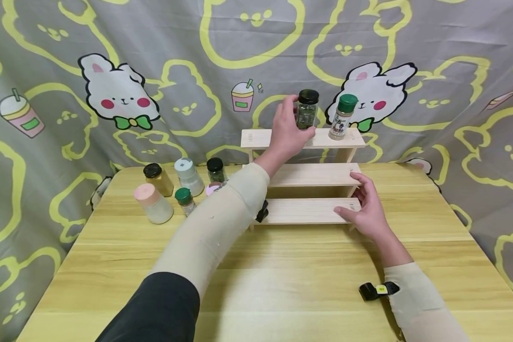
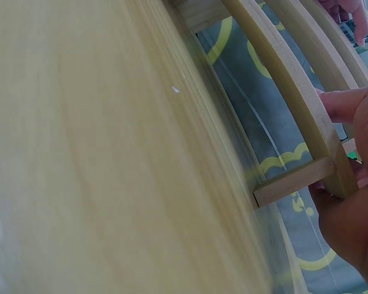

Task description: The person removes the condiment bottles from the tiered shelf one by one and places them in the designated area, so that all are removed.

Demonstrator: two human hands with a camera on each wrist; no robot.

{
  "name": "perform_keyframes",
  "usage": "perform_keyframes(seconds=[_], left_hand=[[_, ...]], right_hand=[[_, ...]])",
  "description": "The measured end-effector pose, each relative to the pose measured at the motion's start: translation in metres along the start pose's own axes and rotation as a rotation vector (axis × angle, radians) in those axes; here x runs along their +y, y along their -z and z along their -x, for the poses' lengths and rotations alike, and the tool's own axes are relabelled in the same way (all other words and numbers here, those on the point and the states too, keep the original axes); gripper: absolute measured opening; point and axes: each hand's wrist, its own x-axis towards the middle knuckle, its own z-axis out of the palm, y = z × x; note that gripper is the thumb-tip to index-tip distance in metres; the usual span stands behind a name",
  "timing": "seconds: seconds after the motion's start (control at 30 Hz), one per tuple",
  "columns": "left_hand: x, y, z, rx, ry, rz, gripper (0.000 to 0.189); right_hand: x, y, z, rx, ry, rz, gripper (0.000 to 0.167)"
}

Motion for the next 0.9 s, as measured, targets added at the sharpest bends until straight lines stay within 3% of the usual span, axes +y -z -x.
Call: perform_keyframes(seconds=[0.5, 0.9], left_hand=[[0.003, 0.01, 0.003, 0.027, -0.037, 0.048, 0.08], [0.012, 0.036, 0.012, 0.079, -0.072, 0.091, 0.078]], right_hand=[[0.001, 0.0, -0.001, 0.005, 0.0, -0.01, 0.092], [0.002, 0.0, 0.0, 0.0, 0.006, -0.006, 0.092]])
